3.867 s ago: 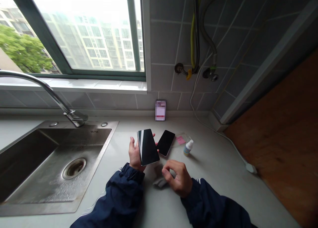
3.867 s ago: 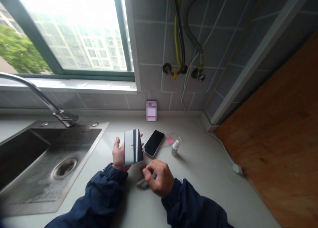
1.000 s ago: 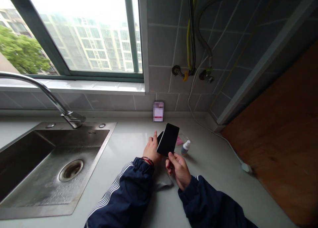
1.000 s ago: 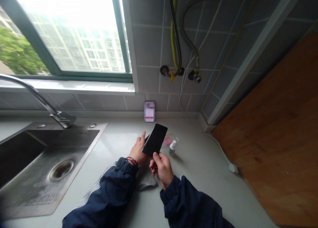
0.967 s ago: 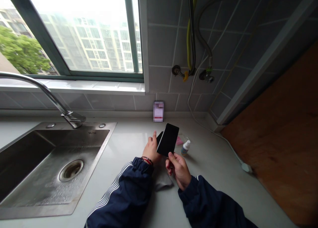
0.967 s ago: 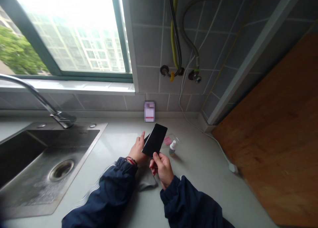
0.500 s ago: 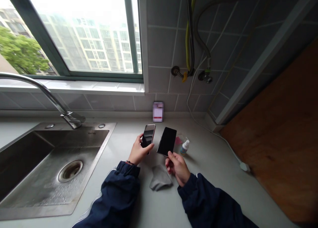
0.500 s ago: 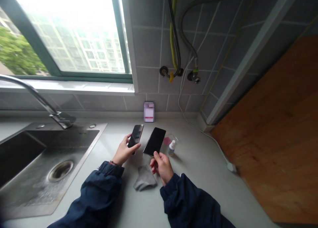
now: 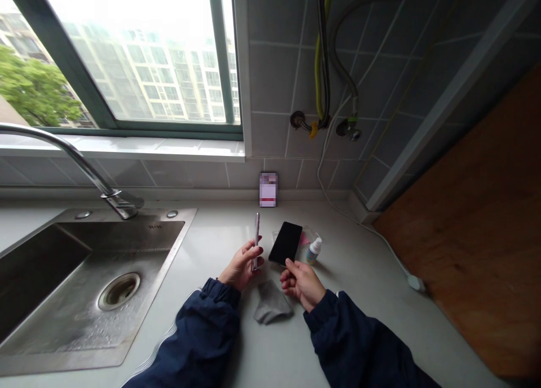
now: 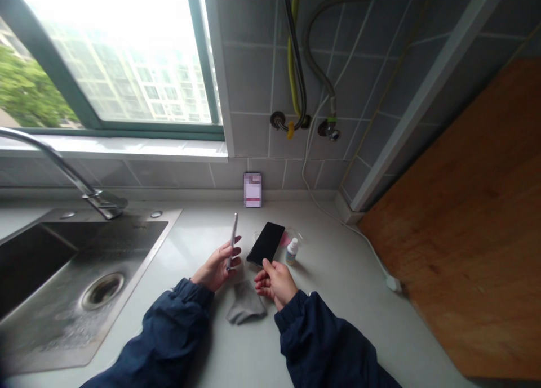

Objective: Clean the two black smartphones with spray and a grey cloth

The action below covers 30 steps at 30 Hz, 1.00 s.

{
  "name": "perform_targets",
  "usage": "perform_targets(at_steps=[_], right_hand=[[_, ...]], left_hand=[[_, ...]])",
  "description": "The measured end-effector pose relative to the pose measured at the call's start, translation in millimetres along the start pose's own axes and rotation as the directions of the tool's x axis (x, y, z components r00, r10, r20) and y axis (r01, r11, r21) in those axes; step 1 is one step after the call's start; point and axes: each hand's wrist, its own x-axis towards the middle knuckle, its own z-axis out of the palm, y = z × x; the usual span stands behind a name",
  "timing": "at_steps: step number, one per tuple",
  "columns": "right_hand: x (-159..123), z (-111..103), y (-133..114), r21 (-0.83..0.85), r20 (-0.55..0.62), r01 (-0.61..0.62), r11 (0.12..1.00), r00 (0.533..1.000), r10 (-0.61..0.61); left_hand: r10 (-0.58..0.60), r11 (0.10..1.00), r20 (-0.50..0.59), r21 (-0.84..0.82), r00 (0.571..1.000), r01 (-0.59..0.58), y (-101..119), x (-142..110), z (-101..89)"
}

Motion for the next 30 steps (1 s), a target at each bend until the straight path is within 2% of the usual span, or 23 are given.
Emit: perform_targets(at_steps=[6,11,14,16,19,22,24,27,30], right_hand=[[-5.8,1.9,-1.6,-0.006,-0.024,-0.022,1.0,0.999,0.022],[-11.4,3.1,-3.7,-0.048,0.0,-0.046,0.998,0.999,0.046],[-14.2,2.7,-5.5,-0.077,0.003,-0.039,0.996,0.999,0.04],[-15.6,2.1,-6.0,-0.098,-0.01,-0.025,0.995,1.0,0.024],[-15.9,0.9,-4.8,-0.121,-0.009,-0.02,0.992,1.0,0.019],[-13.7,-0.6,-1.9,-0.104,0.014,-0.017,0.994,1.0,0.019],[-11.5,-1.4,0.1,-0.084,0.019,0.021,0.996,1.0,-0.02],[-10.8,-1.0,2.4,-0.107,-0.014,0.166,0.98,0.986,-0.168],[-16.5,2.0,4.0,-0.166,-0.044,0.376,0.912,0.921,-0.388]], left_hand=[[0.086,0.996,0.021,-0.01,0.996,-0.086,-6.2,6.9,-12.2],[0.159,0.982,0.029,0.095,0.987,-0.161,-8.9,8.7,-13.6],[0.145,0.986,0.019,0.083,0.989,-0.146,-7.2,6.1,-9.6],[0.095,0.995,0.033,0.025,0.995,-0.095,-4.6,4.5,-6.8],[0.028,0.997,0.087,-0.079,0.996,-0.021,-0.6,4.0,-4.4],[0.019,0.993,0.146,-0.116,0.989,-0.002,0.8,4.9,-4.0],[0.029,0.994,0.164,-0.112,0.986,-0.011,0.2,5.6,-4.3],[0.032,0.994,0.172,-0.104,0.985,-0.014,-1.7,6.8,-4.8],[0.038,0.994,0.182,-0.112,0.983,-0.018,-3.7,7.8,-5.0]])
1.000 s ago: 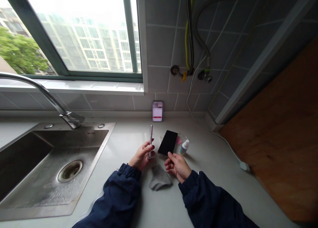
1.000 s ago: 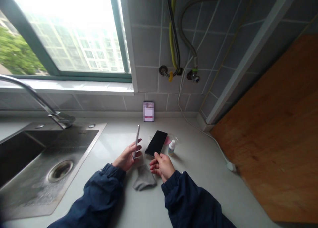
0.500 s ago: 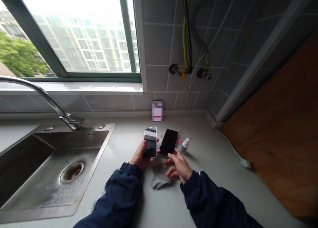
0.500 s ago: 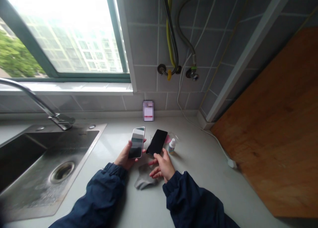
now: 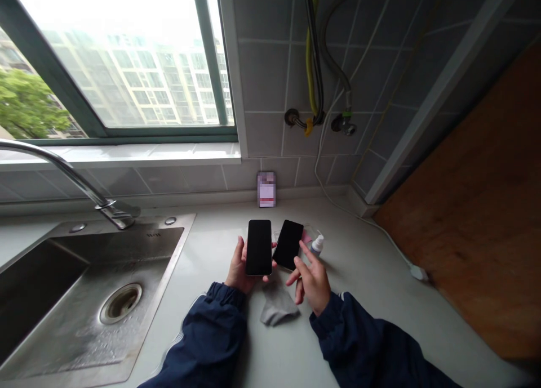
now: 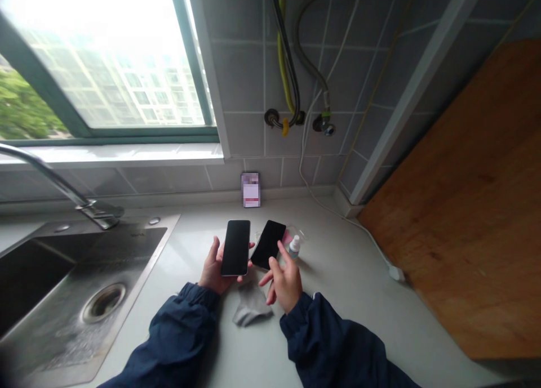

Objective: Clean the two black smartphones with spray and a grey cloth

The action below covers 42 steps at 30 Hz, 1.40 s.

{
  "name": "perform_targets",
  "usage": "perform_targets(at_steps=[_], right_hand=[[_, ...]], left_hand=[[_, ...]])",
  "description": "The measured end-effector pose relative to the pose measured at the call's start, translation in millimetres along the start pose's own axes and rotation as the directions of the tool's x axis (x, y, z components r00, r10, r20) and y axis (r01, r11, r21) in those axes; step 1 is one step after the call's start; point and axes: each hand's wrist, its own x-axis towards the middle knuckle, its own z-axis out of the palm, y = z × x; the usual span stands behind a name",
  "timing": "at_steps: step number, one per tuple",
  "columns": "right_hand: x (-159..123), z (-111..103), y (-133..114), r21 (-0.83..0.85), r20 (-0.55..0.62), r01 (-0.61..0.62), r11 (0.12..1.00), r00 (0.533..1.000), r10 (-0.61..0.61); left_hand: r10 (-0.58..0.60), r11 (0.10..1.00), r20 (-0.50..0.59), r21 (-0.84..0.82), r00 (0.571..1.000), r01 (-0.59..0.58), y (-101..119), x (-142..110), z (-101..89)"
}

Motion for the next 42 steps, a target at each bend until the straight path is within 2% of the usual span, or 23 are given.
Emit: perform_targets(at_steps=[3,6,9,11,13,15,18,25,31,37,42], right_hand=[[-9.4,2.5,-4.9,-0.047,-0.011,0.24,0.97,0.97,-0.241],[-13.1,-1.1,-14.1,-0.141,-0.035,0.39,0.91,0.917,-0.398],[-4.1,-16.5,-25.4,-0.264,-0.111,0.454,0.851,0.862,-0.494],[8.0,-32.3,-31.3,-0.334,-0.235,0.497,0.801,0.779,-0.581],[21.9,-48.7,-34.1,-0.406,-0.303,0.505,0.762,0.712,-0.634],[34.7,-61.6,-33.3,-0.452,-0.356,0.473,0.756,0.681,-0.64],[47.7,-68.9,-26.6,-0.452,-0.354,0.452,0.769,0.7,-0.62],[52.1,-56.3,-10.1,-0.443,-0.22,0.431,0.786,0.798,-0.562],[54.1,-57.8,-5.6,-0.538,-0.168,0.371,0.757,0.833,-0.528],[57.9,-67.2,-7.1,-0.614,-0.117,0.283,0.737,0.891,-0.44],[57.4,-74.0,-10.0,-0.625,-0.124,0.221,0.749,0.919,-0.374]], left_hand=[[0.014,1.0,0.014,-0.01,1.0,-0.014,-1.7,-0.1,-0.3],[0.009,1.0,0.036,0.005,0.999,-0.009,-2.3,-1.0,-0.4],[0.003,1.0,0.048,0.027,0.999,-0.005,-2.5,-1.5,-0.4],[0.0,0.999,0.046,0.032,0.999,-0.002,-2.7,-1.6,-0.3],[-0.003,0.999,0.039,0.032,0.999,0.002,-2.8,-1.7,0.0],[-0.003,1.0,0.031,0.031,1.0,0.002,-2.5,-2.1,0.3],[0.002,0.999,0.021,0.034,1.0,-0.003,-1.4,-3.0,0.3],[0.01,0.999,0.012,0.053,1.0,-0.01,0.5,-4.6,2.6],[0.002,0.998,0.002,0.06,1.0,-0.002,0.6,-4.5,4.9],[-0.002,0.998,0.011,0.064,1.0,0.001,0.5,-3.6,3.6],[-0.006,0.997,0.006,0.073,1.0,0.005,1.2,-3.8,4.9]])
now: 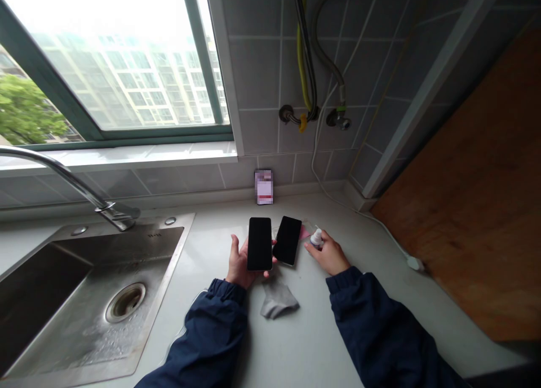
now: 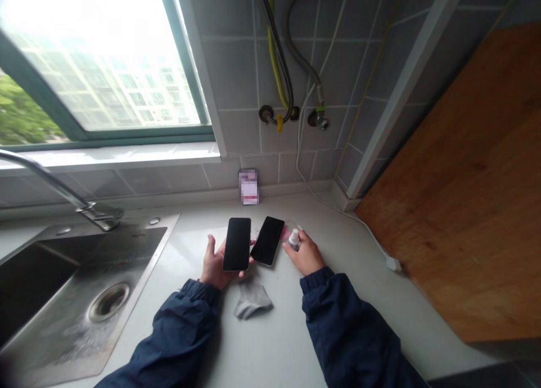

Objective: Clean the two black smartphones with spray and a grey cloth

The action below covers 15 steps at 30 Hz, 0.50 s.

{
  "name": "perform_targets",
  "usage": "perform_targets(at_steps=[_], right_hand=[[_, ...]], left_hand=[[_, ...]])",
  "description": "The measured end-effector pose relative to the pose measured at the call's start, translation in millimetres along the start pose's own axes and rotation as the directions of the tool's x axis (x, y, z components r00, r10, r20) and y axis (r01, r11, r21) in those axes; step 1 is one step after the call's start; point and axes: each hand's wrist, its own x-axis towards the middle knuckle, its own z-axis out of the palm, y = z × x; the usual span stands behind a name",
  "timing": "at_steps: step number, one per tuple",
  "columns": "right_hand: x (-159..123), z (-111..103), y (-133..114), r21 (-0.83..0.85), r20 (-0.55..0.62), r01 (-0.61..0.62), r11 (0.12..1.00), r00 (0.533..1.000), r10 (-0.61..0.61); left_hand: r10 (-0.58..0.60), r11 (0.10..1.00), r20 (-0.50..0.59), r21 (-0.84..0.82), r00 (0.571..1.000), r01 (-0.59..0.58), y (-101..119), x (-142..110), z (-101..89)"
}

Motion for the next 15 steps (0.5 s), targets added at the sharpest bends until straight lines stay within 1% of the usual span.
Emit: perform_targets(at_steps=[4,7,9,12,15], right_hand=[[4.0,-2.1,3.3,0.069,-0.005,-0.063,0.996,0.998,0.063],[7.7,-2.3,2.8,0.194,0.011,-0.102,0.976,0.995,0.102],[8.3,-2.8,-1.2,0.308,0.043,-0.124,0.943,0.992,0.117],[4.3,-3.1,-12.3,0.472,0.126,-0.137,0.871,0.988,0.087],[-3.2,-0.6,-22.9,0.563,0.222,-0.135,0.816,0.975,0.008]], left_hand=[[0.001,1.0,0.002,0.008,1.0,-0.001,-0.4,0.4,-0.7],[0.004,1.0,0.017,-0.001,1.0,-0.004,-1.1,1.0,-2.5],[0.007,1.0,0.028,-0.012,1.0,-0.006,-1.5,1.4,-3.8],[0.008,1.0,0.04,-0.026,0.999,-0.007,-1.9,2.0,-5.6],[0.008,0.999,0.054,-0.05,0.998,-0.005,-2.4,3.0,-7.2]])
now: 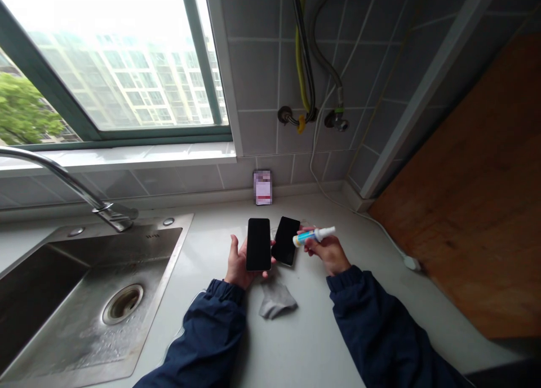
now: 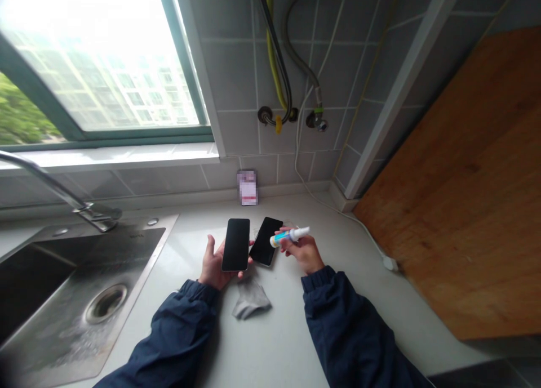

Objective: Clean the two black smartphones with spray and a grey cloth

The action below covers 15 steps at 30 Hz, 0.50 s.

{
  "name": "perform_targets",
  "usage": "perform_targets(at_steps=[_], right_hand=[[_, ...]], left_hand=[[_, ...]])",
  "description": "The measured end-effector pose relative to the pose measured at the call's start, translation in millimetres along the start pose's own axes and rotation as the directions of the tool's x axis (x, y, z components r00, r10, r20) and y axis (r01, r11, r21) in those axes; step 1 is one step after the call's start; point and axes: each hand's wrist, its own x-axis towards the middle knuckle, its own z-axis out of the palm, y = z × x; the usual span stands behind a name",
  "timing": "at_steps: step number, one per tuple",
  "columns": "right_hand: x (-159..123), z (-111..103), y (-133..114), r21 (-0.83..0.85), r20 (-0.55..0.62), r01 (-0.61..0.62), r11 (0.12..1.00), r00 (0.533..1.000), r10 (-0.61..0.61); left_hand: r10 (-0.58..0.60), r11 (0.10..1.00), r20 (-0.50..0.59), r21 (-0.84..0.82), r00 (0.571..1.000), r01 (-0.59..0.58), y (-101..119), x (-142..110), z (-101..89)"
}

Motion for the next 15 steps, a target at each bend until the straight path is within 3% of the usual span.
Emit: perform_targets(at_steps=[7,11,15], right_hand=[[-5.4,9.6,5.8,0.117,0.149,-0.061,0.991,0.988,0.043],[-14.5,20.3,9.4,0.078,0.365,-0.155,0.985,0.924,0.117],[-25.3,30.0,7.8,0.107,0.444,-0.144,0.984,0.892,0.082]], left_hand=[[0.002,0.999,0.023,-0.055,1.0,-0.001,-1.0,1.5,-1.8],[0.042,0.997,0.004,-0.06,0.999,-0.042,-2.2,1.4,-1.8],[0.044,0.997,0.013,-0.056,0.999,-0.043,-3.1,0.5,-0.6]])
